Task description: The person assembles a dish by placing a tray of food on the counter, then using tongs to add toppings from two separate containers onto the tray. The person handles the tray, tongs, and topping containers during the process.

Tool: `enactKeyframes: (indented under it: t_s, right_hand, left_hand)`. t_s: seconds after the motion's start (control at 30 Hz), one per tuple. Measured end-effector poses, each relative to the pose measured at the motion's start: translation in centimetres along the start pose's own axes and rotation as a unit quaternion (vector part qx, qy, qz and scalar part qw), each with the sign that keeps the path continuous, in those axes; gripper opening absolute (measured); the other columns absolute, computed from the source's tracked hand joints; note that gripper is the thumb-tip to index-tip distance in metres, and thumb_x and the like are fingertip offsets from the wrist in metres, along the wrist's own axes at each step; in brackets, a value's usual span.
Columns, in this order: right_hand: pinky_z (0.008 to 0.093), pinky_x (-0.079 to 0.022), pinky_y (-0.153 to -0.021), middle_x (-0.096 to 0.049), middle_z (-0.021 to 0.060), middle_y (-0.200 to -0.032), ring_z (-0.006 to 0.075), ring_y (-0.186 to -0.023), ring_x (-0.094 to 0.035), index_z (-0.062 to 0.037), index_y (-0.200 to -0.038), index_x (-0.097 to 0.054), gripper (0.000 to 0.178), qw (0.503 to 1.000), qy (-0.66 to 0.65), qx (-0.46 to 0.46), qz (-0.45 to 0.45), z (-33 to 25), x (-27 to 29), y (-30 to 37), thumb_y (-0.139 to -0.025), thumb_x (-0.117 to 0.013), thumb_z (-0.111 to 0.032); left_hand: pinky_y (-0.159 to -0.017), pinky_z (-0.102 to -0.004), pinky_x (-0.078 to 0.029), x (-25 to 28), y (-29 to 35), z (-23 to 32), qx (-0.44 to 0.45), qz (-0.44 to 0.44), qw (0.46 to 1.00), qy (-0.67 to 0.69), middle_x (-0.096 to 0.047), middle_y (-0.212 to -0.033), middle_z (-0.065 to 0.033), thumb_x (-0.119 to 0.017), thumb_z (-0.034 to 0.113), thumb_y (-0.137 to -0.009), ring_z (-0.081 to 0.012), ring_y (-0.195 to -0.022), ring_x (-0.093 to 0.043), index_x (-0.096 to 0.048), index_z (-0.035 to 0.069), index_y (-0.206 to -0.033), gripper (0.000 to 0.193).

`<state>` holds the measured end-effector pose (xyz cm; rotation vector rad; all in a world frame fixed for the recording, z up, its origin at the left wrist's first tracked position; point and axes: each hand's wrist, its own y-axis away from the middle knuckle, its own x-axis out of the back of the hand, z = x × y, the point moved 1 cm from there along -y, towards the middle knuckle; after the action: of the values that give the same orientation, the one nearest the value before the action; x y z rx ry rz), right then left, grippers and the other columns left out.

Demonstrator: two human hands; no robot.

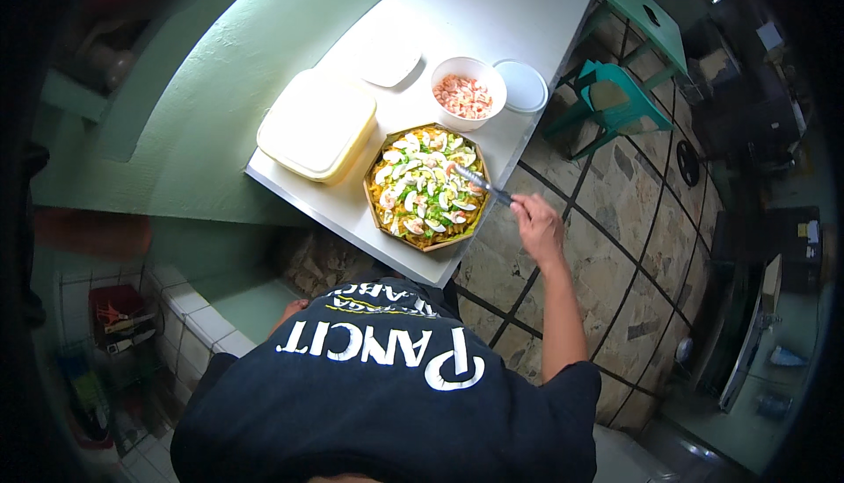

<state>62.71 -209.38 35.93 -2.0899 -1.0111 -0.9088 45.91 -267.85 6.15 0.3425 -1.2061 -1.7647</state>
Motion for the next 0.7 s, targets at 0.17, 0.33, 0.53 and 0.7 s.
enactKeyframes:
  t_s: [0.17, 0.33, 0.53, 0.7]
  right_hand:
    - [0.04, -0.047, -0.065, -0.059, 0.0115, -0.085, 0.0324, -0.075, -0.06, -0.007, -0.098, -0.064, 0.017, 0.998, 0.005, -0.059, 0.004, -1.3, -1.5, 4.3, -0.089, -0.058, -0.02]
    - [0.0412, -0.048, -0.066, -0.059, 0.0109, -0.086, 0.0339, -0.076, -0.061, -0.0066, -0.1, -0.063, 0.019, 0.994, 0.083, -0.064, -0.013, -1.9, -2.5, 5.0, -0.089, -0.057, -0.02]
    - [0.0389, -0.046, -0.065, -0.058, 0.0126, -0.079, 0.0307, -0.072, -0.06, -0.0044, -0.099, -0.065, 0.02, 0.994, -0.018, -0.101, 0.024, -0.6, -0.2, 3.1, -0.09, -0.057, -0.02]
    - [0.0407, -0.046, -0.067, -0.059, 0.0129, -0.082, 0.0322, -0.078, -0.06, -0.006, -0.095, -0.064, 0.018, 0.989, 0.042, 0.015, 0.14, 1.5, 0.7, -5.8, -0.09, -0.056, -0.021]
  left_hand:
    - [-0.078, -0.0448, -0.047, -0.9, -2.3, 5.0, -0.043, -0.021, 0.999, -0.004, -0.063, -0.109, -0.0084, -0.052, 0.03, -0.092, -0.0246, -0.087, -0.06, -0.054, 0.018, -0.125, 0.035]
    - [-0.076, -0.0437, -0.049, -2.2, -2.9, 10.4, -0.055, -0.051, 0.997, -0.003, -0.062, -0.113, -0.0081, -0.051, 0.03, -0.093, -0.0245, -0.089, -0.063, -0.052, 0.02, -0.129, 0.037]
    - [-0.073, -0.0383, -0.052, -2.6, -2.4, 9.9, -0.083, -0.05, 0.995, 0.002, -0.064, -0.106, -0.0109, -0.053, 0.021, -0.092, -0.0226, -0.089, -0.063, -0.053, 0.01, -0.127, 0.036]
    - [-0.07, -0.0383, -0.051, -1.6, -1.9, 6.9, -0.055, -0.031, 0.998, -0.017, -0.065, -0.101, -0.0101, -0.052, 0.02, -0.093, -0.0219, -0.085, -0.063, -0.055, 0.011, -0.123, 0.032]
